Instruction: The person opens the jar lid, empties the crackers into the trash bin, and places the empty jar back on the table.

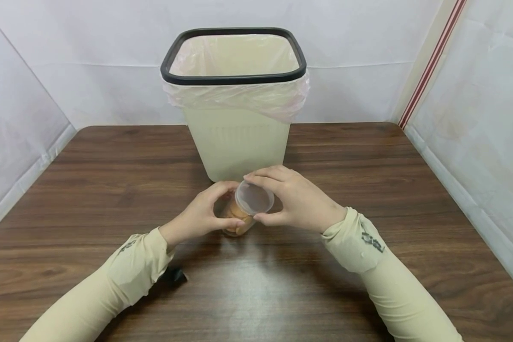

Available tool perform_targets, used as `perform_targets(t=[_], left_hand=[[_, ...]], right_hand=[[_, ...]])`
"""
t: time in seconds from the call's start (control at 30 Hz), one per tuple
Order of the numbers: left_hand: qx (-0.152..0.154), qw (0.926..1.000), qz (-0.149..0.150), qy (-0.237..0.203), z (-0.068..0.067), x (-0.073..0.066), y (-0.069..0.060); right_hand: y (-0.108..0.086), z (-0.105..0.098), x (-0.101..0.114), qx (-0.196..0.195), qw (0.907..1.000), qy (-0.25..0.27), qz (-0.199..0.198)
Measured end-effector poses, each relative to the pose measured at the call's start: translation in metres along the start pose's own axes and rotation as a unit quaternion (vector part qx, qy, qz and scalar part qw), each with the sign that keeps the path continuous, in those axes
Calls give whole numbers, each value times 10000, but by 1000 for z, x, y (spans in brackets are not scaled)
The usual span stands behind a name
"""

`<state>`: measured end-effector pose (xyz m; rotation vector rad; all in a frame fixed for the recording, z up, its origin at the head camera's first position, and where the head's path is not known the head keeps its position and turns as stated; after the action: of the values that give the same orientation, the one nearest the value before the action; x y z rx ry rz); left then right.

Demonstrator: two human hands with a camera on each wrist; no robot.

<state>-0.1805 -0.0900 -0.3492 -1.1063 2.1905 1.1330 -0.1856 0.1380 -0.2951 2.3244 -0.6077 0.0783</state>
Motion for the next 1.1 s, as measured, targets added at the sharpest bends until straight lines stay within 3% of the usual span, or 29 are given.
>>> perform_targets(t=[0.63,1.1], left_hand=[[-51,9999,135,71,1,2,0],[-38,10000,62,68,1,2,0]], right_hand=[[1,0,11,-318,9949,-671,689],[2,5,21,-386,9848,-1329,1054]])
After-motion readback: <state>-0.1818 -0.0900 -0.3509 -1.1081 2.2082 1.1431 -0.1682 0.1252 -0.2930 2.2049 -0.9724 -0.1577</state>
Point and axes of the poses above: each hand's wrist, its own y-axis towards the middle knuckle, its own z-axis out of the palm, x = y × z, the point moved 1 cm from there along y, towards the middle knuckle, and after that the axes turned 13 degrees about -x, right-handed, at the moved point
